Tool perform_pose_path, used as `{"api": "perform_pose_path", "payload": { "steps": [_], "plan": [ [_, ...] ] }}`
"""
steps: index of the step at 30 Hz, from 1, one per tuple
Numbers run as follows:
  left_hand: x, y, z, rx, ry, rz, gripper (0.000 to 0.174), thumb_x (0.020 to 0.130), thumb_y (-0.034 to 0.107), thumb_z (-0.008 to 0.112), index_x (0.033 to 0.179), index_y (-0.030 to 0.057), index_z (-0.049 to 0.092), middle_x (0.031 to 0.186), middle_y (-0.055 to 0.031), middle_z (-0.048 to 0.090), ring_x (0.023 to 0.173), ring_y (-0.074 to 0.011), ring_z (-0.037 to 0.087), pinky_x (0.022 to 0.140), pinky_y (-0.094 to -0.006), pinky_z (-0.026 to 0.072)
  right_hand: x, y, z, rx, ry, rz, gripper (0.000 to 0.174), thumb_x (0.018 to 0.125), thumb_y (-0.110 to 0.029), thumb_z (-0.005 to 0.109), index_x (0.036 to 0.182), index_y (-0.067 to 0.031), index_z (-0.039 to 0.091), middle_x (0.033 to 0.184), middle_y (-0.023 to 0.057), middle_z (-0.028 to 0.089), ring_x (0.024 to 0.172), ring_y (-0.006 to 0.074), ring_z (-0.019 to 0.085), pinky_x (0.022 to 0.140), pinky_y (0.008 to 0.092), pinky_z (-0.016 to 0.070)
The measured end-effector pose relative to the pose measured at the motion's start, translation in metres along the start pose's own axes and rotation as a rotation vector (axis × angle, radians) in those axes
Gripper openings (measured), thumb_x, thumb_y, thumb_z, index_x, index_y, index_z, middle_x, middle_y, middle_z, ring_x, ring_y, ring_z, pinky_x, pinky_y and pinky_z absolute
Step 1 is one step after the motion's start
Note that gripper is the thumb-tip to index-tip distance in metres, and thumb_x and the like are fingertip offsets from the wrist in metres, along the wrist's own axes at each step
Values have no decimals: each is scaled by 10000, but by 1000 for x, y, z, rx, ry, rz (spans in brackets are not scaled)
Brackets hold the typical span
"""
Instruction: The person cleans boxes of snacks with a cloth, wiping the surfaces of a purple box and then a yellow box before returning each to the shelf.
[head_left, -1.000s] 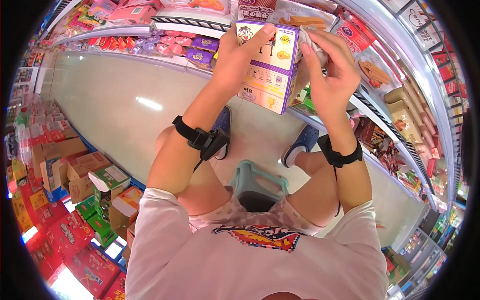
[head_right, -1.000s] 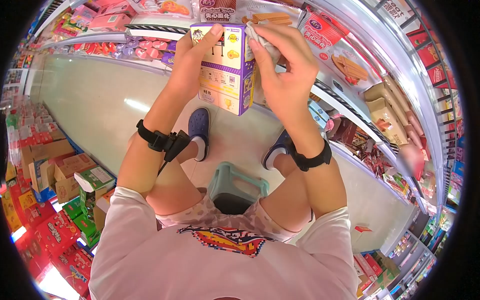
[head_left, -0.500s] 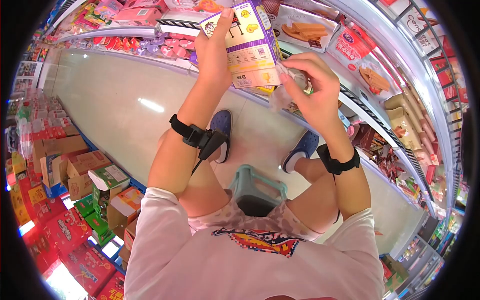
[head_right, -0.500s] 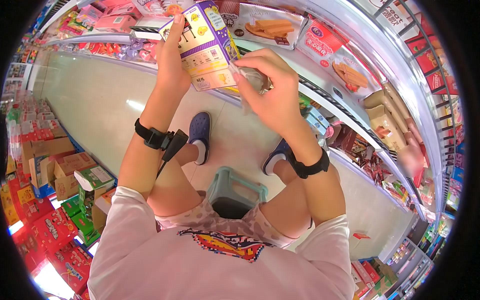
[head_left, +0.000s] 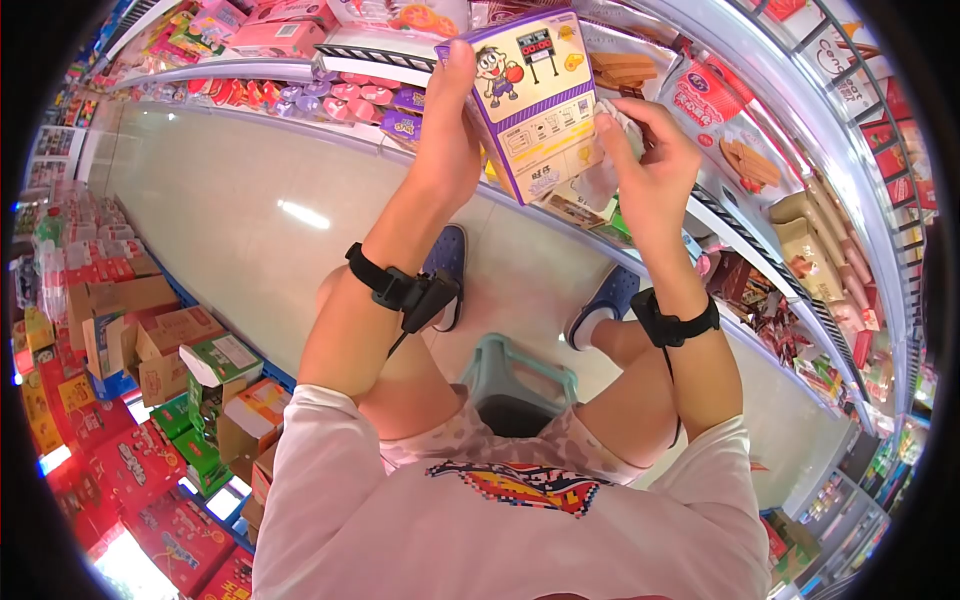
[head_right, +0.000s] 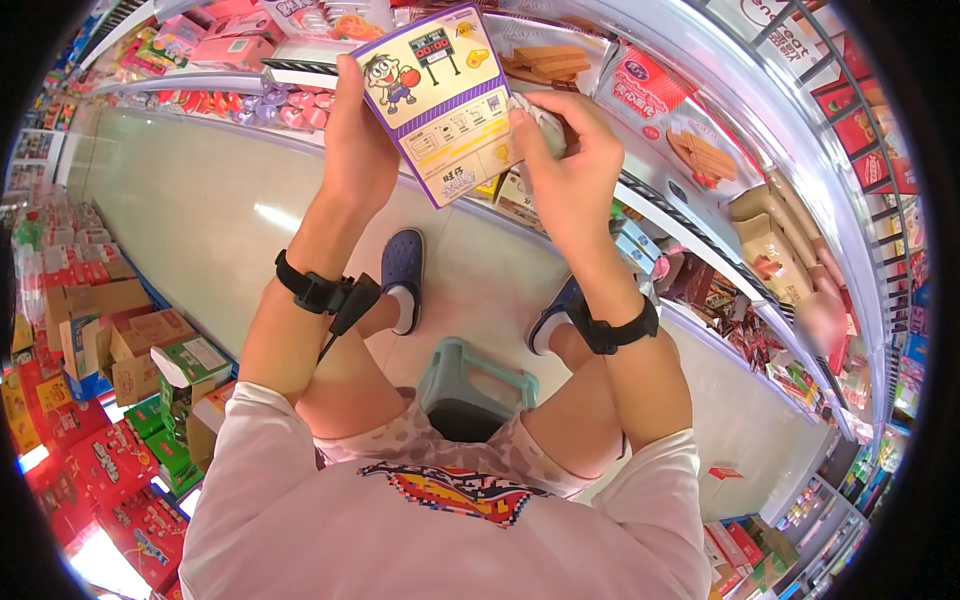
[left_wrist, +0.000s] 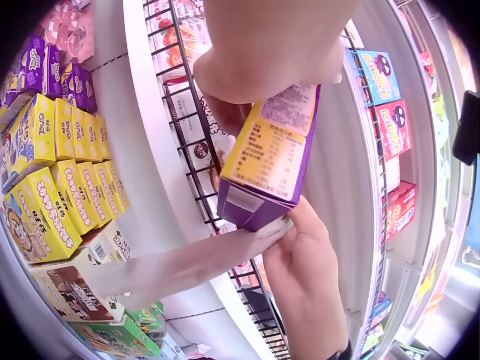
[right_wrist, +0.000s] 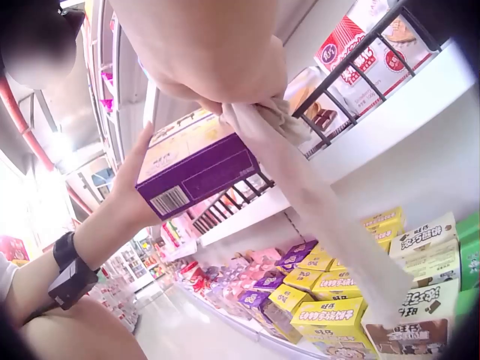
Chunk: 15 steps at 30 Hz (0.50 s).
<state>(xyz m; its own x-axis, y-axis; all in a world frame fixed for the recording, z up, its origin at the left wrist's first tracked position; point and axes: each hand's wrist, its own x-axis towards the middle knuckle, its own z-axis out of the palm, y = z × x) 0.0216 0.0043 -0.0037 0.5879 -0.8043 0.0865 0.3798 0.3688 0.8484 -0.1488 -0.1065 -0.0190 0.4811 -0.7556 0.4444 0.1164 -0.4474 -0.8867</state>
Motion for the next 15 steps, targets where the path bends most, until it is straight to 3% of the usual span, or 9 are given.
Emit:
{"api": "perform_pose_path", "payload": {
  "steps": [1, 5, 7, 9, 10, 12, 13, 15],
  "plan": [
    [-3, 3, -1, -88, -43, -46, 630, 1009, 592, 598, 1361, 80, 500, 1253, -52, 661, 1188, -166, 650, 1036, -368, 511, 0, 1, 2, 0, -1, 0, 201, 920, -18, 750, 1091, 81, 711, 1044, 97, 694, 934, 159, 670, 847, 286, 533],
    [-3, -9, -1, -121, -203, -102, 612, 1005, 493, 657, 1418, 94, 445, 1376, -72, 592, 1279, -183, 592, 1082, -381, 478, -5, 2, 16, 21, 41, -131, 190, 906, -2, 759, 1081, 61, 715, 1068, 113, 695, 927, 168, 675, 842, 298, 541],
    [-6, -11, 1, -95, -203, -126, 608, 1010, 487, 650, 1424, 99, 433, 1380, -75, 588, 1285, -190, 587, 1086, -389, 475, -9, -3, 23, 4, 55, -142, 187, 897, 6, 764, 1072, 50, 717, 1072, 118, 694, 921, 173, 678, 828, 305, 547],
    [-7, -15, 1, -128, -213, -179, 620, 1021, 476, 634, 1472, 120, 399, 1401, -84, 570, 1296, -201, 574, 1099, -405, 462, -14, -11, 26, -198, 19, -320, 182, 882, 16, 769, 1056, 34, 718, 1074, 124, 689, 902, 192, 682, 782, 307, 551],
    [-6, -16, -1, -125, -215, -183, 620, 1021, 476, 634, 1472, 120, 399, 1401, -84, 570, 1296, -201, 574, 1099, -405, 462, -15, -16, 29, -197, 24, -316, 182, 882, 16, 769, 1056, 34, 718, 1074, 124, 689, 902, 192, 682, 782, 307, 551],
    [-5, -16, 0, -147, -242, -146, 677, 1017, 474, 641, 1528, 121, 372, 1424, -91, 558, 1306, -198, 560, 1125, -390, 433, -16, -26, 31, -68, -17, -349, 196, 864, 22, 778, 1052, 17, 723, 1070, 123, 687, 889, 214, 682, 737, 306, 549],
    [-6, -15, 4, -149, -246, -155, 677, 1017, 474, 641, 1528, 121, 372, 1424, -91, 558, 1306, -198, 560, 1125, -390, 433, -16, -25, 26, -86, -47, -297, 198, 877, 16, 777, 1066, 23, 719, 1077, 116, 690, 890, 204, 679, 776, 298, 541],
    [-7, -14, 14, 120, -235, 121, 738, 1007, 580, 586, 1530, 79, 443, 1476, -115, 554, 1353, -243, 550, 1139, -395, 433, -9, -16, 22, -52, 18, -279, 207, 882, 11, 780, 1077, 33, 714, 1077, 107, 691, 888, 193, 676, 803, 295, 536]
  ]
}}
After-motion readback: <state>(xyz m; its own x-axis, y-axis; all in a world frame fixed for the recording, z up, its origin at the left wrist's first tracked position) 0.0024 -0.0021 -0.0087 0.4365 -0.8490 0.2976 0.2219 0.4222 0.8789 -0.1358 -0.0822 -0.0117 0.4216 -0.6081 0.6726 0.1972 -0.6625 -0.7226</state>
